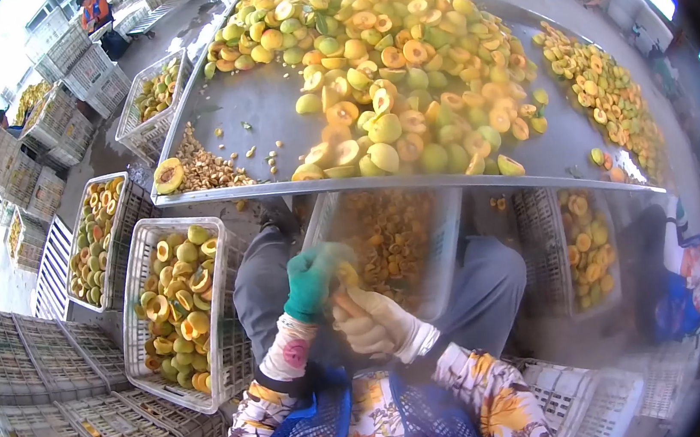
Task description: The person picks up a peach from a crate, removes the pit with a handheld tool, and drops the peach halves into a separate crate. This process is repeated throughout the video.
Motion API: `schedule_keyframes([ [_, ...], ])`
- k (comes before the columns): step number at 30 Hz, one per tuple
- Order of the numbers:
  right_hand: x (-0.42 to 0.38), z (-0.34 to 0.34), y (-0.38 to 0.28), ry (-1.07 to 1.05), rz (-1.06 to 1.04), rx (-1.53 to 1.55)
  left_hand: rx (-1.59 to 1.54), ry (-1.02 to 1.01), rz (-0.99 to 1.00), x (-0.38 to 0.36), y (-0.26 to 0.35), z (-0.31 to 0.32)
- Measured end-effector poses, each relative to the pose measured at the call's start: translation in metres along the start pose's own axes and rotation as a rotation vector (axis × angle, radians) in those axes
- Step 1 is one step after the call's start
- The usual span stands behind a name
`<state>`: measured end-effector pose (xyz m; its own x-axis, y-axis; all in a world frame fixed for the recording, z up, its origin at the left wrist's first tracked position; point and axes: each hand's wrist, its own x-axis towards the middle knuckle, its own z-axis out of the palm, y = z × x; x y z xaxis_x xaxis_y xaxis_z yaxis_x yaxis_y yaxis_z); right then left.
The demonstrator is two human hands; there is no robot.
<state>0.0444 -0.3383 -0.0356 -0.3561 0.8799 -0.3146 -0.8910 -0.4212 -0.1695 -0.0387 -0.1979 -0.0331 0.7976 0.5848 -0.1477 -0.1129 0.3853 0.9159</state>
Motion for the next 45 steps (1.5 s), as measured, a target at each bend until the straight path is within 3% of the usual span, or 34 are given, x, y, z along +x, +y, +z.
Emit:
schedule_keyframes([
  [2,0.007,0.003,0.007,-0.088,-0.158,0.071,-0.064,0.334,0.316,0.005,-0.003,-0.008],
  [3,0.008,-0.002,0.006,0.053,-0.227,0.057,-0.099,0.498,0.480,0.011,0.000,-0.015],
  [4,0.009,-0.021,0.004,0.346,-0.407,-0.632,-0.612,0.639,0.269,0.007,0.028,-0.024],
  [5,0.010,-0.044,0.001,0.640,-0.569,-1.322,-0.455,0.615,0.345,0.001,0.043,-0.055],
  [6,0.006,-0.066,-0.001,0.935,-0.703,-2.012,-0.231,0.756,0.335,-0.012,0.055,-0.076],
  [7,-0.003,-0.073,-0.005,0.976,-0.603,-2.157,0.138,0.705,0.241,-0.026,0.064,-0.116],
  [8,-0.011,-0.081,-0.010,1.018,-0.498,-2.297,0.778,0.669,0.090,-0.033,0.065,-0.164],
  [9,-0.016,-0.093,-0.012,1.160,-0.431,-2.190,1.425,0.569,0.060,-0.036,0.075,-0.180],
  [10,-0.018,-0.101,-0.017,1.067,-0.310,-2.223,1.897,0.598,0.131,-0.038,0.090,-0.171],
  [12,-0.015,-0.112,-0.024,0.883,-0.079,-2.264,1.728,0.541,0.434,0.002,0.101,-0.141],
  [14,-0.003,-0.088,-0.027,0.939,-0.084,-2.123,1.530,0.247,0.404,0.060,0.109,-0.083],
  [18,-0.006,-0.084,-0.026,0.947,-0.294,-1.966,1.599,0.027,0.004,0.160,0.076,-0.030],
  [22,-0.025,-0.083,-0.031,1.007,-0.439,-1.842,1.371,0.175,-0.025,0.182,0.056,-0.044],
  [24,-0.024,-0.096,-0.031,1.051,-0.511,-1.828,1.119,0.335,0.062,0.176,0.049,-0.073],
  [25,-0.024,-0.092,-0.032,1.049,-0.523,-1.818,0.469,0.381,0.117,0.173,0.055,-0.078],
  [28,-0.022,-0.076,-0.032,1.028,-0.585,-1.745,-0.370,0.297,0.070,0.130,0.071,-0.075],
  [29,-0.019,-0.072,-0.031,1.024,-0.632,-1.680,-0.475,0.265,0.165,0.114,0.075,-0.062],
  [31,-0.014,-0.057,-0.031,0.996,-0.699,-1.417,-0.628,0.196,0.010,0.082,0.075,-0.052],
  [34,-0.011,-0.005,-0.034,0.884,-1.020,-1.503,-0.532,0.284,-0.050,0.049,0.081,-0.007],
  [35,-0.012,0.006,-0.034,0.850,-0.886,-1.448,-0.476,0.276,-0.039,0.042,0.070,-0.003],
  [38,-0.010,0.049,-0.030,0.748,-0.875,-1.628,-0.340,0.215,0.018,0.022,0.047,0.001],
  [39,-0.007,0.059,-0.029,0.732,-1.035,-1.714,-0.340,0.202,0.030,0.017,0.046,0.006],
  [42,0.002,0.059,-0.030,0.813,-1.057,-1.953,-0.431,0.173,0.033,0.007,0.044,0.018],
  [43,0.007,0.056,-0.030,0.792,-1.150,-2.004,-0.446,0.186,0.005,0.005,0.044,0.019],
  [45,0.009,0.057,-0.029,0.832,-1.047,-2.065,-0.441,0.201,-0.026,0.003,0.041,0.018],
])
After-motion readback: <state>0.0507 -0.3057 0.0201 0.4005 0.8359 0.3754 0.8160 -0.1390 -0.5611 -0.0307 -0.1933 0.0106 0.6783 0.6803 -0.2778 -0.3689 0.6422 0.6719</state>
